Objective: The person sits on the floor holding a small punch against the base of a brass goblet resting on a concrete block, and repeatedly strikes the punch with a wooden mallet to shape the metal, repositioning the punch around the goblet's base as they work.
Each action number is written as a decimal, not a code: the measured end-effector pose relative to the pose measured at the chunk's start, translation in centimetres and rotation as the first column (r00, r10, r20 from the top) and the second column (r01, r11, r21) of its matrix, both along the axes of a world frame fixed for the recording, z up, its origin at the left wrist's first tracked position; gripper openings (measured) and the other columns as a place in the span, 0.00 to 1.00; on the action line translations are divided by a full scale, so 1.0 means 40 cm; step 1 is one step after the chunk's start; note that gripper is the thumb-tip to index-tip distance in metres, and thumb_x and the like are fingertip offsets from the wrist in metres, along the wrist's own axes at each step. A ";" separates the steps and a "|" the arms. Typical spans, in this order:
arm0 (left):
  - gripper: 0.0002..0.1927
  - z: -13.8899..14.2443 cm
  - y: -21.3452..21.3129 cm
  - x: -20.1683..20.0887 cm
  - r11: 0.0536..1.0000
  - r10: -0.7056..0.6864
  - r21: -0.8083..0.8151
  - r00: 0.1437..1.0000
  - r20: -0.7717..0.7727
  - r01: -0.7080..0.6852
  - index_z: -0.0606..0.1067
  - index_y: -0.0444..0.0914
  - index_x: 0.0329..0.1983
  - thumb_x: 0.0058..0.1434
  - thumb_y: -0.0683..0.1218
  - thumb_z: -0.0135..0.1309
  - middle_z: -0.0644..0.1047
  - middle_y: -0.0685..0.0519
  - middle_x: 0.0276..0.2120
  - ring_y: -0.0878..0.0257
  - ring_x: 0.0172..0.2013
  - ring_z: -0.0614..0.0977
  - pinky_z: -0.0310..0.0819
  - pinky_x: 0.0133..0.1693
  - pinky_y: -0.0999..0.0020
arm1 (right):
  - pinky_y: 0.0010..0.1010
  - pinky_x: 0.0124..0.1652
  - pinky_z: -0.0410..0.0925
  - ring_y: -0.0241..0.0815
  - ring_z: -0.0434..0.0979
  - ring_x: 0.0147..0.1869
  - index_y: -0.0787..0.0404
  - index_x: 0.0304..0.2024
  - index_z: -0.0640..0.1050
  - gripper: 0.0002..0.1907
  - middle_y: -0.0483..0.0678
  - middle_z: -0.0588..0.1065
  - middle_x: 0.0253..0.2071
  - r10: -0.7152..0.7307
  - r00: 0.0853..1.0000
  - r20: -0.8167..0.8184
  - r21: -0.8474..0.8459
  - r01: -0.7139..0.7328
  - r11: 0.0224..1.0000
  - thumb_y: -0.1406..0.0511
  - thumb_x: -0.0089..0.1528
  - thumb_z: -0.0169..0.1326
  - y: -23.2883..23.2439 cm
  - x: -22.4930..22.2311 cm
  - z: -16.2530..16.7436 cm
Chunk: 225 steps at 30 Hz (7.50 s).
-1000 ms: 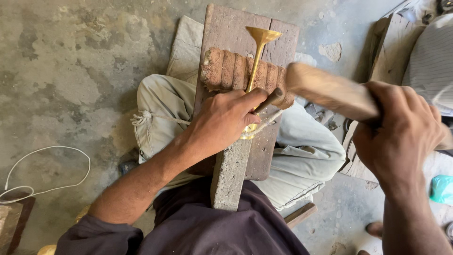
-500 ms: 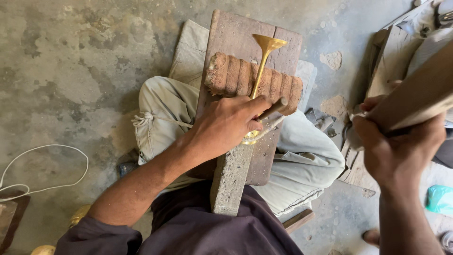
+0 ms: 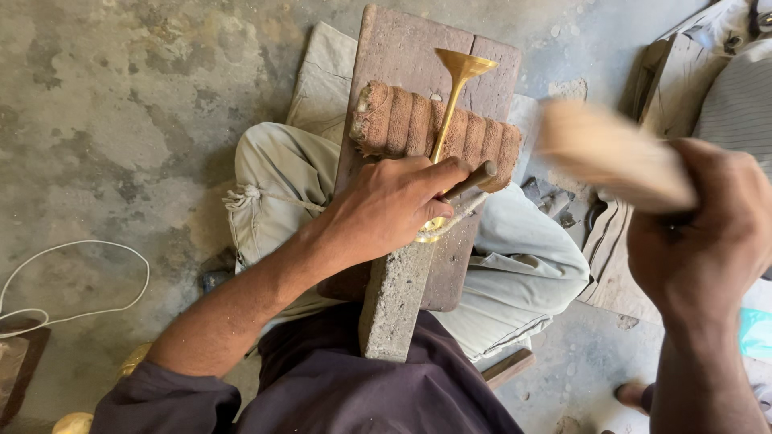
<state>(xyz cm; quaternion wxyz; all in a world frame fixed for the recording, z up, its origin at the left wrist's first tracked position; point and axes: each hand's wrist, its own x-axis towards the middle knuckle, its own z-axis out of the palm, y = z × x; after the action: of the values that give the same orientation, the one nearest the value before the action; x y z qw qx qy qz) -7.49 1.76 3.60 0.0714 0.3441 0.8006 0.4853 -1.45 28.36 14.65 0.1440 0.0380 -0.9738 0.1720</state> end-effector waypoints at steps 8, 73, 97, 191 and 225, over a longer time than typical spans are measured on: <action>0.19 0.001 -0.007 -0.011 1.000 -0.023 -0.011 0.999 -0.032 0.023 0.72 0.38 0.54 0.62 0.46 0.63 0.78 0.50 0.32 0.58 0.30 0.84 0.80 0.29 0.62 | 0.39 0.40 0.72 0.45 0.79 0.37 0.67 0.45 0.79 0.18 0.53 0.78 0.35 0.036 0.997 -0.064 0.228 -0.020 0.973 0.80 0.53 0.63 0.029 0.009 -0.037; 0.14 -0.101 -0.087 0.017 0.980 -0.038 0.196 0.999 0.020 0.033 0.74 0.40 0.50 0.65 0.48 0.63 0.78 0.55 0.36 0.64 0.33 0.81 0.77 0.34 0.66 | 0.33 0.43 0.74 0.48 0.81 0.42 0.71 0.55 0.75 0.14 0.59 0.77 0.46 0.051 0.973 0.225 0.233 -0.105 0.967 0.77 0.67 0.58 -0.042 0.001 0.012; 0.13 -0.084 -0.088 0.004 0.982 -0.073 0.174 0.997 0.008 0.071 0.75 0.38 0.47 0.64 0.47 0.64 0.77 0.54 0.34 0.64 0.30 0.80 0.76 0.31 0.65 | 0.34 0.44 0.75 0.49 0.80 0.41 0.67 0.48 0.79 0.18 0.57 0.77 0.39 -0.015 0.985 0.173 0.522 -0.079 0.850 0.79 0.55 0.60 -0.108 0.054 0.053; 0.15 -0.051 -0.103 0.219 0.767 0.503 0.203 0.767 0.399 -0.609 0.70 0.33 0.54 0.67 0.40 0.59 0.79 0.50 0.46 0.67 0.37 0.84 0.81 0.35 0.75 | 0.40 0.45 0.72 0.49 0.82 0.45 0.53 0.70 0.69 0.43 0.55 0.80 0.46 -0.404 0.808 0.429 0.106 0.400 0.911 0.64 0.51 0.63 -0.006 0.341 -0.083; 0.14 0.063 0.038 0.117 0.886 0.424 0.155 0.898 0.115 -0.438 0.72 0.34 0.48 0.62 0.41 0.62 0.81 0.47 0.36 0.55 0.37 0.85 0.77 0.36 0.60 | 0.42 0.45 0.69 0.47 0.81 0.37 0.49 0.52 0.84 0.22 0.47 0.81 0.38 0.170 0.985 0.008 0.756 -0.117 0.644 0.70 0.54 0.62 -0.030 -0.066 0.114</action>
<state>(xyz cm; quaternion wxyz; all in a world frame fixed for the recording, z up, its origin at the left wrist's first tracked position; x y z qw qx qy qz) -2.80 3.28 6.11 -0.0379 0.1434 0.8074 0.5710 -4.08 27.17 19.19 0.1323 0.1765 -0.9461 -0.2373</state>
